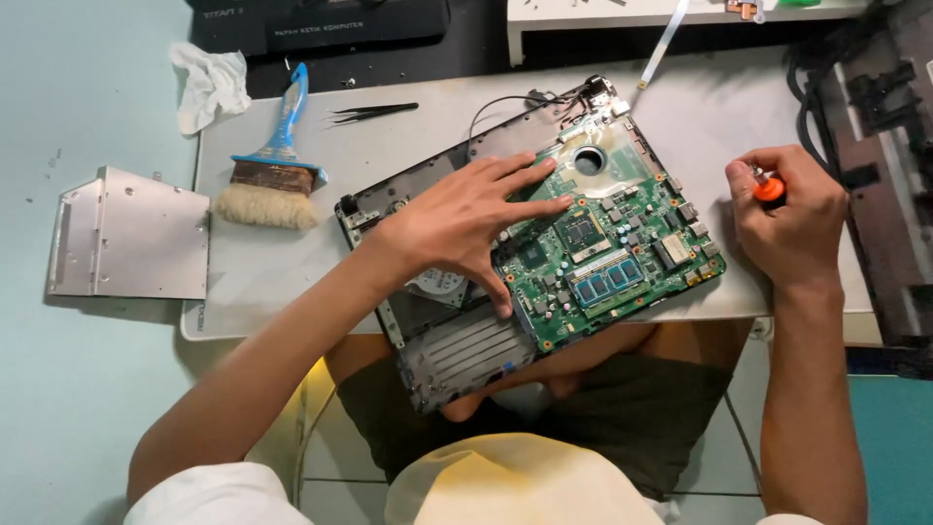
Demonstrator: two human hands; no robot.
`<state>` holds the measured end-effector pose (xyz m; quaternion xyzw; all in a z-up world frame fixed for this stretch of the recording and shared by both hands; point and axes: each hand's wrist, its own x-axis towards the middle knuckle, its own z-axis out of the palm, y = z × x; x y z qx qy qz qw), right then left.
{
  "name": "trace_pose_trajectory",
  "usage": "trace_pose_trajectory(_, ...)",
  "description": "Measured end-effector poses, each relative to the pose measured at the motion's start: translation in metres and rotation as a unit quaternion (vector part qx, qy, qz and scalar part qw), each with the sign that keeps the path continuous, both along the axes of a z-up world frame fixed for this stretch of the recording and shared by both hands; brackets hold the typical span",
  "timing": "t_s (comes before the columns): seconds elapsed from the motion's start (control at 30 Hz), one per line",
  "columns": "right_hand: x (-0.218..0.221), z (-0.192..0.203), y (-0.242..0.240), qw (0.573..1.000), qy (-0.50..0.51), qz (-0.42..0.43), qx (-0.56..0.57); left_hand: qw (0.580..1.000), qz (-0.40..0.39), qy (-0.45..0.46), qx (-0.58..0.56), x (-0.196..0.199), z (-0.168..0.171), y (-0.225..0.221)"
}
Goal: Unscrewing a laptop motherboard and disconnecting internal components for repair
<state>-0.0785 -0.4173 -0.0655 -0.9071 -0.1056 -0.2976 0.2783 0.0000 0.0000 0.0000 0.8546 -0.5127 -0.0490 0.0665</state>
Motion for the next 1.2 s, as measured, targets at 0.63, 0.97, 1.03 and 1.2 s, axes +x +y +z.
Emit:
trace_pose_trajectory(0.63,-0.003,-0.002,-0.005,0.999,-0.002,0.019,0.026,0.841,0.372,-0.268,0.287,-0.109,0.001,-0.071)
trace_pose_trajectory(0.97,-0.003,-0.003,-0.006,0.999,-0.003,0.019,0.042,0.976,0.182,0.042,0.111,0.002,0.039,0.01)
trace_pose_trajectory(1.03,-0.003,-0.003,-0.006,0.999,0.005,0.01,0.043,0.969,0.172,0.098,0.146,0.004,0.028,0.014)
trace_pose_trajectory(1.2,-0.001,-0.003,-0.005,0.999,0.01,0.016,0.038,0.976,0.192,0.034,0.095,-0.001,0.002,0.023)
